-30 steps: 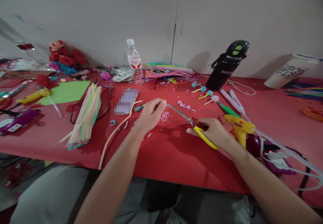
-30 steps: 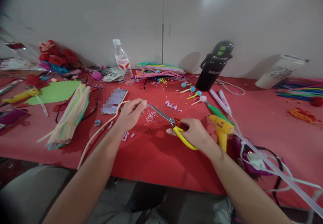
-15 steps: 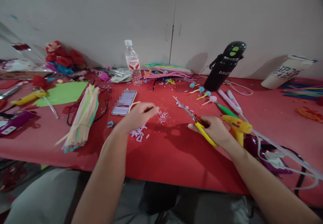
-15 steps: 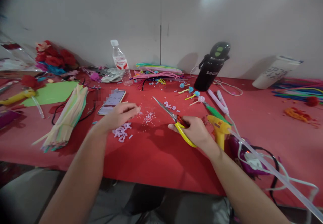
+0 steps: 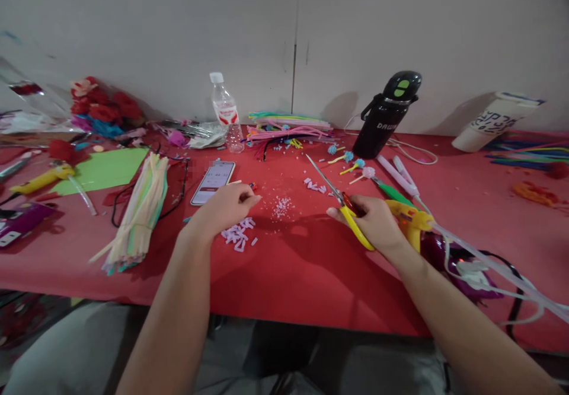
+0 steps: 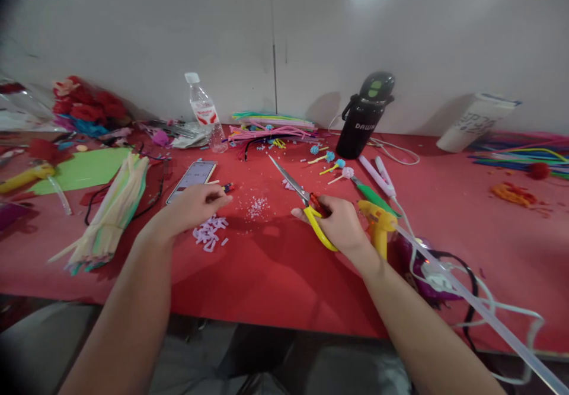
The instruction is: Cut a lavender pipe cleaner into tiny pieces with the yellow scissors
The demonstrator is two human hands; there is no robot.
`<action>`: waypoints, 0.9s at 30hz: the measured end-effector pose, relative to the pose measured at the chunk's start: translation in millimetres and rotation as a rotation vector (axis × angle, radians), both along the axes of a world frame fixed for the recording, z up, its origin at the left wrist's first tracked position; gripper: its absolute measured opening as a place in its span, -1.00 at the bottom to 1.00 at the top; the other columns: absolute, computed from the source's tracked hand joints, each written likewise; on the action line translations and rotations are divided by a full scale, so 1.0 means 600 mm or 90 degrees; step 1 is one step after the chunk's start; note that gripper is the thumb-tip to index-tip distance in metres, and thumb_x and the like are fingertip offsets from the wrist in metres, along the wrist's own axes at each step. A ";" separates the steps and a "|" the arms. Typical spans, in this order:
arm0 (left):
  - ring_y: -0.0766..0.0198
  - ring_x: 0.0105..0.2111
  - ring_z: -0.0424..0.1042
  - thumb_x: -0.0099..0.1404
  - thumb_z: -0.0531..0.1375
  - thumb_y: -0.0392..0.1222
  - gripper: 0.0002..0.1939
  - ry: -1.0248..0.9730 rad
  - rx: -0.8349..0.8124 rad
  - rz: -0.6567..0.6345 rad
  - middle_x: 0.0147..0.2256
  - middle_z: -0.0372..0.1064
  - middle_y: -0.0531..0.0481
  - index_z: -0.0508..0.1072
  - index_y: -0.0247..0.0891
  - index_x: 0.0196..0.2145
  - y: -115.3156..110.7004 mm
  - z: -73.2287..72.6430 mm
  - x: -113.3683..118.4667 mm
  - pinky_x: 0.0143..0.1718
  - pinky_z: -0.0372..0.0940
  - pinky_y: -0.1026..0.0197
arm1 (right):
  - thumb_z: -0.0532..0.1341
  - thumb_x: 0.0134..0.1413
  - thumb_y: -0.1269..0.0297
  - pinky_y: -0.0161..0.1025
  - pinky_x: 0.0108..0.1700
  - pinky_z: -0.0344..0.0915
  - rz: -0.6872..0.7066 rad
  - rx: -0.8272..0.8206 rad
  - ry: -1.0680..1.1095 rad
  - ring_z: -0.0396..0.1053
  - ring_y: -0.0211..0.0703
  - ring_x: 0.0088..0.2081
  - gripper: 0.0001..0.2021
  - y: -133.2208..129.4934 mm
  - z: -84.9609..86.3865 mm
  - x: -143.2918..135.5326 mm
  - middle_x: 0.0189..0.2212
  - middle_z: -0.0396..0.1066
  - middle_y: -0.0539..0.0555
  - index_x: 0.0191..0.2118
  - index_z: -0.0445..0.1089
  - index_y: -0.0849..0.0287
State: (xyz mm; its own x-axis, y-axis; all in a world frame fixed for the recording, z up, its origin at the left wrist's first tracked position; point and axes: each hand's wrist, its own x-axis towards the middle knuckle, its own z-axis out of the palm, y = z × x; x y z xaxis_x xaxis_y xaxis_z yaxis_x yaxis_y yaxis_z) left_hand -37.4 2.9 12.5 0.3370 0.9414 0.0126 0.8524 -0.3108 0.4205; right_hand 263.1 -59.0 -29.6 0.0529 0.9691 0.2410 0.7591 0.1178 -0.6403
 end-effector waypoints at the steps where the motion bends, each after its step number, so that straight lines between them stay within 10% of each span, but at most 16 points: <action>1: 0.37 -0.59 0.10 0.23 0.05 0.14 -0.55 0.003 0.009 -0.018 -0.62 0.13 0.06 0.22 -0.26 -0.62 -0.003 0.003 0.013 -0.52 -0.05 0.28 | 0.28 -0.13 -0.08 -0.36 -0.56 -0.16 -0.008 0.005 0.001 -0.14 -0.37 -0.54 -0.48 0.000 0.002 0.000 -0.61 -0.14 -0.11 -0.59 -0.02 0.16; 13: 0.20 -0.24 0.39 0.20 0.14 -0.10 -0.80 0.093 0.005 -0.107 -0.18 0.42 -0.07 0.46 -0.16 -0.23 0.117 -0.033 0.204 -0.25 0.24 0.22 | 0.26 -0.15 -0.13 -0.36 -0.57 -0.09 -0.026 0.017 0.079 -0.12 -0.35 -0.55 -0.50 0.010 0.006 0.010 -0.63 -0.08 -0.10 -0.59 0.03 0.15; 27: 0.19 -0.19 0.40 0.19 0.15 -0.22 -0.86 0.130 0.017 -0.100 -0.15 0.40 -0.05 0.46 -0.17 -0.28 0.123 -0.057 0.232 -0.19 0.28 0.20 | 0.28 -0.16 -0.12 -0.34 -0.57 -0.13 -0.041 0.001 0.071 -0.13 -0.36 -0.55 -0.48 0.009 0.015 0.006 -0.63 -0.09 -0.11 -0.60 0.01 0.15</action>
